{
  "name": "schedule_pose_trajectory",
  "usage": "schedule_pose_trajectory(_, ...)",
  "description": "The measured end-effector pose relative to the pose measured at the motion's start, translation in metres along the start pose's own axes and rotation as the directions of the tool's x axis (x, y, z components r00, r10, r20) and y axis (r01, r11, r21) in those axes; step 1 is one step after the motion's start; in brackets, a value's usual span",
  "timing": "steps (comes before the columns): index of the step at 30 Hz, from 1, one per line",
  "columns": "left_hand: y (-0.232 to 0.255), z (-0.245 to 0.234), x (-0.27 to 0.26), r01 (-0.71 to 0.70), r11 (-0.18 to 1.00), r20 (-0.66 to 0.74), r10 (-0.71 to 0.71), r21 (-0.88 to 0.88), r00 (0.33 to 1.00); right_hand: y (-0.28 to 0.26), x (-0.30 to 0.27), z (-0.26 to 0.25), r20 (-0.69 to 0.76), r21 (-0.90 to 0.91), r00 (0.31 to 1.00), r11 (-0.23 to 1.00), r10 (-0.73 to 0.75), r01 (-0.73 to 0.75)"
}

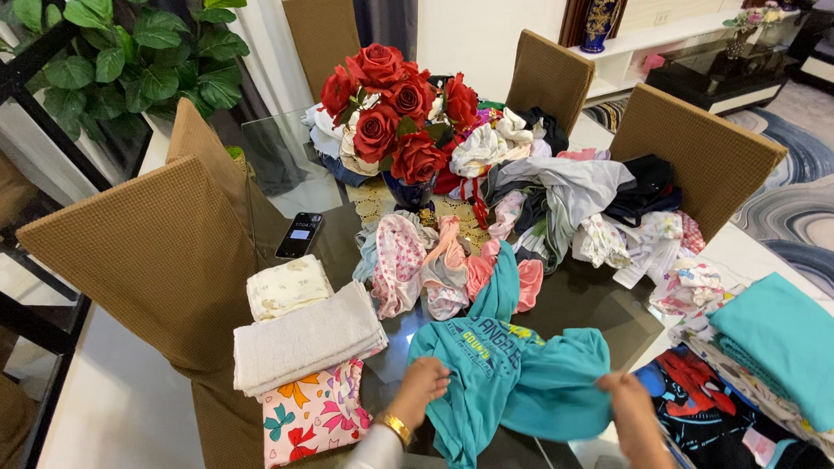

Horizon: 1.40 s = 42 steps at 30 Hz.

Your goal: The person folds several baby garments and towels by hand on a glass table.

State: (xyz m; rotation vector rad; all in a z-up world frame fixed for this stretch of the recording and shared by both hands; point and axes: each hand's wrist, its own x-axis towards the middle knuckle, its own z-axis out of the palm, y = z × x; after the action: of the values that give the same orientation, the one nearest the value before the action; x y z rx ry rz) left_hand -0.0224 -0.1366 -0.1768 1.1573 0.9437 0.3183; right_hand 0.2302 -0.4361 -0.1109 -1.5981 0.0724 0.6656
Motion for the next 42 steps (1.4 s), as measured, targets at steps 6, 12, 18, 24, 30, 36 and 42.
schedule_pose_trajectory(6,0.005,0.029,-0.026,0.278,0.956,0.075,-0.285,0.096,0.955,-0.042,-0.029,0.021,0.217,0.268,0.975,0.963,-0.048,-0.012)
schedule_pose_trajectory(12,-0.006,0.033,-0.014,-0.1,0.916,-0.082,0.143,0.388,0.986,-0.014,-0.032,0.038,-0.126,-0.661,0.694,0.582,-0.709,0.474)
schedule_pose_trajectory(18,0.011,-0.001,-0.011,-0.081,0.642,-0.315,0.477,0.763,0.82,0.081,-0.034,0.138,0.329,-0.58,0.753,0.507,-0.57,0.637)
schedule_pose_trajectory(24,0.01,-0.005,-0.03,0.009,0.68,-0.184,0.186,0.733,0.965,0.124,-0.056,0.183,0.426,-0.703,0.758,0.346,-0.495,0.621)
schedule_pose_trajectory(30,0.019,-0.01,-0.019,0.055,0.993,-0.013,-0.057,-0.101,0.998,0.051,-0.048,0.145,0.178,-0.203,0.983,0.979,0.053,-0.016)
schedule_pose_trajectory(36,0.081,-0.01,-0.025,0.121,0.864,0.092,-0.087,-0.489,0.992,-0.034,-0.027,0.061,0.238,0.561,0.967,0.801,0.085,-0.209)
schedule_pose_trajectory(42,0.09,-0.045,0.021,-0.213,0.876,0.112,0.286,-0.433,0.951,-0.048,-0.003,-0.005,-0.042,-0.035,0.871,0.872,-0.489,0.488)
